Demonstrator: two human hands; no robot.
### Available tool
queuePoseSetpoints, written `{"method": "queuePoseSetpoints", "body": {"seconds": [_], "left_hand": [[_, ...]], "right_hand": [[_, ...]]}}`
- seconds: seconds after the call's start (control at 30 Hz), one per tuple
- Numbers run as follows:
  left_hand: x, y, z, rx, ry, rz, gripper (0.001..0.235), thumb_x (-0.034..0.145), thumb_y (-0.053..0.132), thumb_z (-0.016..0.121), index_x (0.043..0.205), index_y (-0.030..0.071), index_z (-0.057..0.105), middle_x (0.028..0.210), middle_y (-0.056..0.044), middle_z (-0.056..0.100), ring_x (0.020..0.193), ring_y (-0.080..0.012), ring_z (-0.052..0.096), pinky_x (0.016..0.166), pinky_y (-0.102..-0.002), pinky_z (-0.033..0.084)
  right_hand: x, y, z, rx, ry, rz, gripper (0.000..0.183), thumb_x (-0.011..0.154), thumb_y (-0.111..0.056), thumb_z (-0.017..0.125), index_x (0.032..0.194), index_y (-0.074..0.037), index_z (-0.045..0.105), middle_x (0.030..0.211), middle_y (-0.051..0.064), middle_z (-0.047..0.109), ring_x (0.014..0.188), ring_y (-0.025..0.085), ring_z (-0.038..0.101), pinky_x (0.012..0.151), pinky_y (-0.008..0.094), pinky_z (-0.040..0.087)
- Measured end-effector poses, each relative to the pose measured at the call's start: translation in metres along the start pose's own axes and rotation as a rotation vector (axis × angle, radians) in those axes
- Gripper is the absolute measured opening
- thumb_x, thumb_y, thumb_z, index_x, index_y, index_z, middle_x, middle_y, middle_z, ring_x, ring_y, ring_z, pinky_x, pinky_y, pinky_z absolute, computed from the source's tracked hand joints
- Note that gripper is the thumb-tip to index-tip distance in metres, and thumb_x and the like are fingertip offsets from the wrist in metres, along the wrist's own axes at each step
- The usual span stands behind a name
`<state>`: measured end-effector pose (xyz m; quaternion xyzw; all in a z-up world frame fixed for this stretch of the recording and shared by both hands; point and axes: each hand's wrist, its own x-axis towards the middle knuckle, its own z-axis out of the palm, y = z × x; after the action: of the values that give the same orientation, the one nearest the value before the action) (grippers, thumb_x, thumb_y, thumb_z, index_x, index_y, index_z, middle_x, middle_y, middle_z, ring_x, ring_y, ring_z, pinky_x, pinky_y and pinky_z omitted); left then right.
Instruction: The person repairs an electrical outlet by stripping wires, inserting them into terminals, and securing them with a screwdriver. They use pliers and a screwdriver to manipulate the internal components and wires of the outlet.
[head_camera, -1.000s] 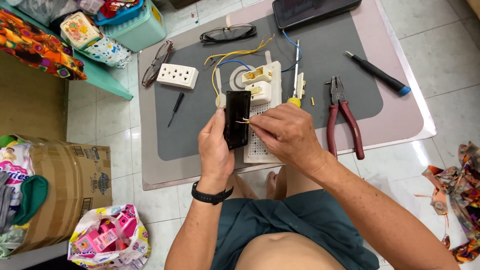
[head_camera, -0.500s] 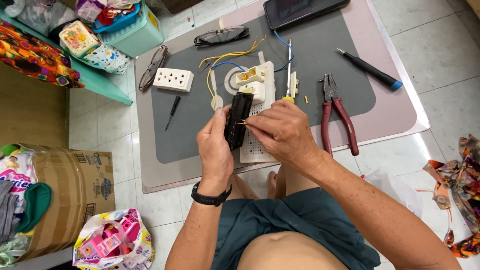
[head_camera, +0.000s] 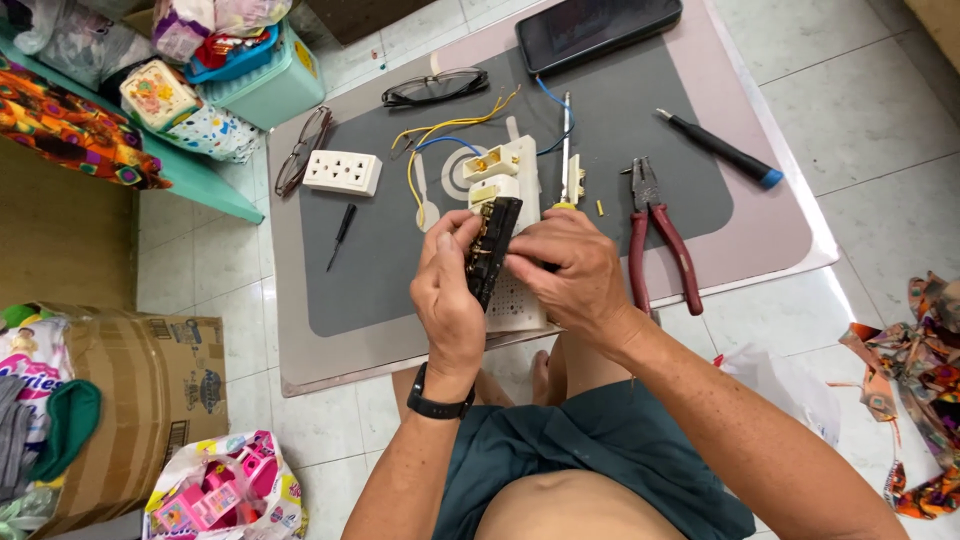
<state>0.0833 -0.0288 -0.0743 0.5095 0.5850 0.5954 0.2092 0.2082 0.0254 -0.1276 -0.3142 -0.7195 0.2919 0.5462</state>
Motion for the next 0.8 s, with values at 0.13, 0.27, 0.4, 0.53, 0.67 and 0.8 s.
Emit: {"method": "queuePoseSetpoints", "body": {"seconds": [0.13, 0.27, 0.4, 0.53, 0.67, 0.8], "left_hand": [[-0.001, -0.001, 0.004, 0.057, -0.006, 0.051, 0.043, 0.106, 0.026, 0.035, 0.117, 0.002, 0.069, 0.117, -0.013, 0.063, 0.107, -0.0217, 0.059, 0.101, -0.036, 0.043], [0.002, 0.002, 0.003, 0.123, -0.033, 0.172, 0.041, 0.104, 0.026, 0.039, 0.115, 0.001, 0.069, 0.115, -0.014, 0.061, 0.101, -0.0229, 0.057, 0.096, -0.037, 0.043], [0.000, 0.020, 0.000, 0.180, -0.144, 0.282, 0.041, 0.102, 0.026, 0.041, 0.118, -0.002, 0.066, 0.119, -0.016, 0.058, 0.095, -0.0227, 0.050, 0.093, -0.036, 0.041], [-0.002, 0.001, -0.004, 0.277, -0.209, 0.400, 0.045, 0.085, 0.018, 0.067, 0.125, -0.004, 0.060, 0.129, -0.019, 0.054, 0.103, -0.0309, 0.053, 0.095, -0.039, 0.042], [0.000, 0.007, -0.010, 0.267, -0.274, 0.310, 0.052, 0.081, 0.012, 0.071, 0.129, -0.003, 0.057, 0.132, -0.022, 0.052, 0.109, -0.0363, 0.055, 0.097, -0.044, 0.044], [0.003, 0.000, -0.018, 0.157, -0.345, 0.094, 0.057, 0.076, 0.013, 0.078, 0.128, 0.000, 0.060, 0.130, -0.021, 0.054, 0.111, -0.0364, 0.060, 0.093, -0.045, 0.049]], "right_hand": [[0.008, -0.015, -0.007, 0.039, 0.030, 0.000, 0.002, 0.086, -0.014, 0.075, 0.086, -0.015, 0.077, 0.083, 0.007, 0.073, 0.094, 0.025, 0.071, 0.096, 0.045, 0.046], [0.009, -0.020, -0.010, -0.030, -0.037, -0.022, 0.004, 0.083, -0.015, 0.076, 0.086, -0.016, 0.077, 0.097, 0.010, 0.074, 0.112, 0.036, 0.063, 0.101, 0.052, 0.041], [-0.001, -0.005, -0.011, -0.184, -0.044, -0.080, 0.007, 0.084, -0.015, 0.073, 0.077, -0.015, 0.073, 0.097, 0.009, 0.072, 0.120, 0.034, 0.059, 0.103, 0.048, 0.039], [-0.002, -0.008, -0.014, -0.175, -0.050, -0.043, 0.006, 0.084, -0.015, 0.071, 0.079, -0.016, 0.073, 0.097, 0.008, 0.071, 0.122, 0.035, 0.058, 0.104, 0.047, 0.038], [-0.003, -0.003, -0.012, -0.193, -0.028, -0.031, 0.004, 0.083, -0.017, 0.073, 0.080, -0.015, 0.073, 0.100, 0.009, 0.070, 0.119, 0.037, 0.058, 0.102, 0.049, 0.039], [-0.003, 0.002, -0.017, -0.533, -0.041, -0.159, 0.022, 0.086, -0.036, 0.073, 0.068, -0.023, 0.067, 0.078, 0.002, 0.056, 0.083, 0.027, 0.058, 0.087, 0.042, 0.043]]}}
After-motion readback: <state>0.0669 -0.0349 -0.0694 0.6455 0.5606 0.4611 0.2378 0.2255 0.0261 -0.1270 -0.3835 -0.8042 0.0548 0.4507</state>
